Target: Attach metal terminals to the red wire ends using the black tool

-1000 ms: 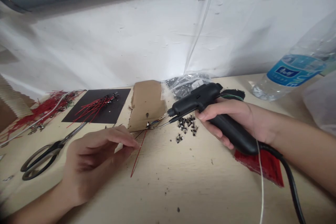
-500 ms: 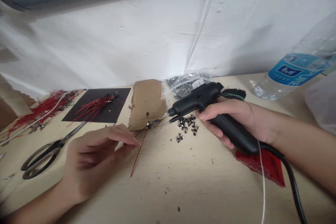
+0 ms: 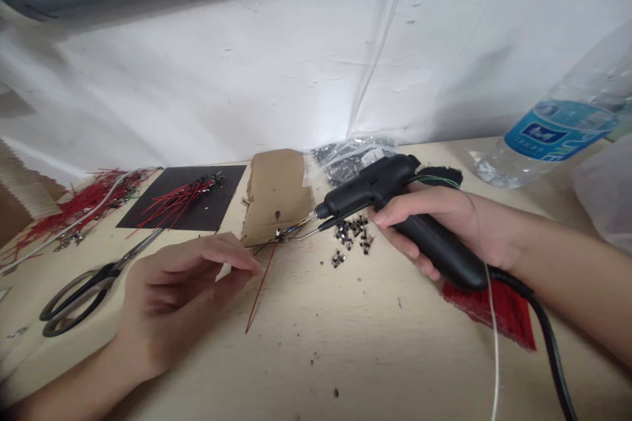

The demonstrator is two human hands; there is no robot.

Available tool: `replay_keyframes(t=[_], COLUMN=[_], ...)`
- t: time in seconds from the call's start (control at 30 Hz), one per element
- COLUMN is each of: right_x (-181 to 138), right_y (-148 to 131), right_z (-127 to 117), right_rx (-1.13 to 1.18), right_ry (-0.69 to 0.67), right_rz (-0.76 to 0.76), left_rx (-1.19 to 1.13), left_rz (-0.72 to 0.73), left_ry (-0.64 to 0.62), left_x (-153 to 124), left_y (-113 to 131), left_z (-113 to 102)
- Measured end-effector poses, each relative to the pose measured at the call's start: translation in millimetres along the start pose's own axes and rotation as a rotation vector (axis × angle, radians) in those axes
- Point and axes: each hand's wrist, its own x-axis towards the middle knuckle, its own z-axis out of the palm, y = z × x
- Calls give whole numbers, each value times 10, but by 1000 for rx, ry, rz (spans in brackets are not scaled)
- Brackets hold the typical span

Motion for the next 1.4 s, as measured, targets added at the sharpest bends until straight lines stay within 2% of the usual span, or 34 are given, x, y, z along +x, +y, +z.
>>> replay_keyframes(t=[1.4], right_x=[-13], right_y=[-27], right_z=[31], right_rx=[-2], right_ry=[-3], right_rz=[12], left_rx=[-1], left_rz=[-13], left_ry=[14], left_x=[20], left_y=[40], left_z=[18])
